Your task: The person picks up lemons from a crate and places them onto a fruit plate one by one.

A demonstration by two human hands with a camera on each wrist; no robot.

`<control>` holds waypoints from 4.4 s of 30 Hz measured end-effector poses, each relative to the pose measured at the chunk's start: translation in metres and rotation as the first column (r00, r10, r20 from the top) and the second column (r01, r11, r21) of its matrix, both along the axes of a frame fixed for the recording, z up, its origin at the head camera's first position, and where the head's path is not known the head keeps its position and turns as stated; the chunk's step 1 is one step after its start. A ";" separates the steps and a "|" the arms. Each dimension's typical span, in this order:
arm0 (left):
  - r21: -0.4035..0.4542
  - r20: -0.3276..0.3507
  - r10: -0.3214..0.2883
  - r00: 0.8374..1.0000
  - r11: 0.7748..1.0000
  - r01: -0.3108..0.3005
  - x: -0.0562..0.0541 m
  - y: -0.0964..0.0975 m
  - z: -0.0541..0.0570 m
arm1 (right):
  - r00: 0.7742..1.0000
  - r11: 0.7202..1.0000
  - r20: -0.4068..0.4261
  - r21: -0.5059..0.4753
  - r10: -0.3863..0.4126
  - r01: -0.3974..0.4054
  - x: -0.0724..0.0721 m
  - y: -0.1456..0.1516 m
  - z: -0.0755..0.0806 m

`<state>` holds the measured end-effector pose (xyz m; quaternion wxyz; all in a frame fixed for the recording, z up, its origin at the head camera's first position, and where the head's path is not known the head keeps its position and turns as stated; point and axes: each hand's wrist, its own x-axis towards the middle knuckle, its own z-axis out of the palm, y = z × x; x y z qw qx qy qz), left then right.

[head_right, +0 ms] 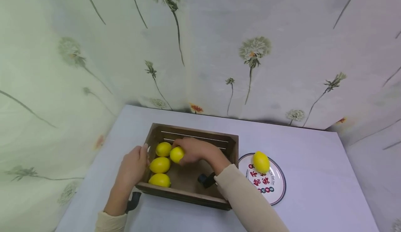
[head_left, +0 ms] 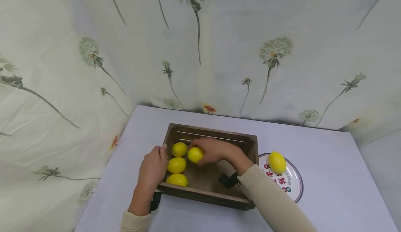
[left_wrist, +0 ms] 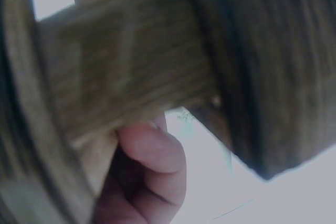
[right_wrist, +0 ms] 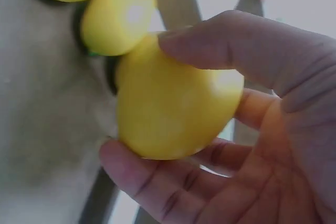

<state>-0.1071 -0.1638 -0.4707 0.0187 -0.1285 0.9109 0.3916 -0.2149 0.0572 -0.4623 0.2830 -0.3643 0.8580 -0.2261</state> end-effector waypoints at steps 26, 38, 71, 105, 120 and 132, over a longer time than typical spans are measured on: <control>0.009 0.008 0.015 1.000 1.000 -0.015 0.000 0.002 0.000 | 0.975 0.998 -0.216 -0.016 -0.058 0.056 0.048 0.069 0.071; 0.018 0.007 0.003 1.000 1.000 -0.003 0.000 0.003 -0.002 | 0.951 0.981 -0.242 -0.021 -0.190 0.191 0.090 0.129 0.095; 0.033 0.042 0.002 0.999 0.999 -0.004 0.001 0.002 -0.001 | 0.788 0.756 -0.226 0.226 -0.573 0.614 0.119 0.285 -0.022; 0.040 0.021 0.010 1.000 0.999 -0.011 0.002 0.003 0.000 | 0.819 0.787 -0.327 0.264 -0.471 0.558 0.096 0.286 -0.062; 0.048 0.029 0.010 1.000 0.999 -0.011 0.002 0.002 0.000 | 0.797 0.781 -0.372 0.239 -0.475 0.577 0.096 0.287 -0.064; 0.039 0.006 0.001 1.000 0.999 -0.001 0.002 0.001 -0.002 | 0.787 0.776 -0.379 0.226 -0.486 0.589 0.099 0.285 -0.057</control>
